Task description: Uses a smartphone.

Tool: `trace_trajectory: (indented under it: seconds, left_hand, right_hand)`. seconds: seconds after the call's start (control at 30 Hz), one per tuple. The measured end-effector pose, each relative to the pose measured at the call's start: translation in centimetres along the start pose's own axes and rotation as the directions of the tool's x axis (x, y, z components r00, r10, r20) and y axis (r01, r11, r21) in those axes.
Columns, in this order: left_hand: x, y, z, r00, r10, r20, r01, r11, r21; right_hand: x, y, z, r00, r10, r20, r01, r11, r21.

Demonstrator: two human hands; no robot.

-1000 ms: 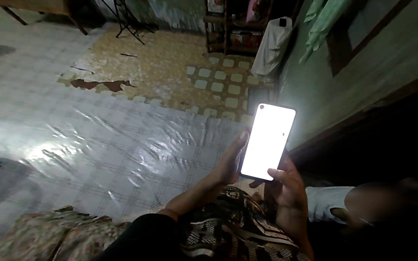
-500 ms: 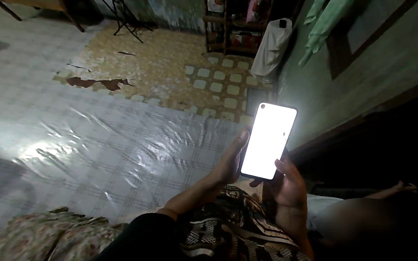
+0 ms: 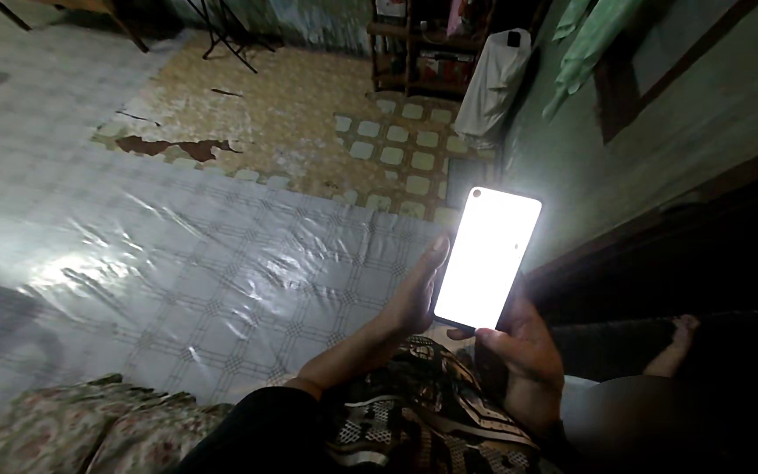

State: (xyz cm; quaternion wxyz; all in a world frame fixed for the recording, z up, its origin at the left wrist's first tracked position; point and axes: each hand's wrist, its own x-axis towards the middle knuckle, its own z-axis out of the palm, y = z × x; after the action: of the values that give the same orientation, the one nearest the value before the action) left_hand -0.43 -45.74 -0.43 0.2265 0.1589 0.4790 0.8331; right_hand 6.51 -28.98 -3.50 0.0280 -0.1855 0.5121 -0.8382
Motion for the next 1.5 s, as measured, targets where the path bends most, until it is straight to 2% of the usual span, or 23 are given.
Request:
trace_trajectory:
  seconds: [0.17, 0.7, 0.93, 1.03, 1.13, 1.23, 1.5]
  left_hand:
    - [-0.2, -0.1, 0.0, 1.000, -0.005, 0.001, 0.005, 1.000, 0.016]
    - [-0.8, -0.5, 0.2, 0.999, 0.017, 0.027, -0.016, 0.998, -0.064]
    - [-0.9, -0.6, 0.5, 1.000, 0.006, 0.024, -0.003, 0.995, -0.100]
    - [-0.8, -0.7, 0.2, 0.999, 0.005, 0.037, -0.003, 0.999, -0.051]
    - [-0.8, -0.4, -0.3, 1.000, 0.014, 0.023, -0.016, 0.993, 0.118]
    - [-0.6, -0.2, -0.8, 0.999, 0.032, 0.025, -0.037, 0.975, 0.221]
    - [-0.7, 0.0, -1.0, 0.995, 0.087, 0.041, -0.096, 0.950, 0.298]
  right_hand:
    - [-0.1, 0.0, -0.1, 1.000, -0.001, 0.025, -0.001, 0.998, 0.069]
    - [-0.8, -0.1, 0.4, 0.999, 0.018, -0.031, -0.016, 0.998, 0.067]
    - [-1.1, 0.1, 0.5, 1.000, -0.021, -0.005, 0.022, 0.996, 0.084]
    - [-1.2, 0.2, 0.6, 0.998, -0.025, -0.064, 0.028, 0.999, 0.046]
    - [-1.4, 0.5, 0.9, 0.980, -0.029, -0.195, 0.023, 0.999, -0.033]
    - [-1.4, 0.8, 0.7, 0.982, -0.020, -0.185, 0.025, 0.999, 0.024]
    - [-1.4, 0.8, 1.0, 0.984, -0.008, -0.180, 0.015, 0.999, 0.035]
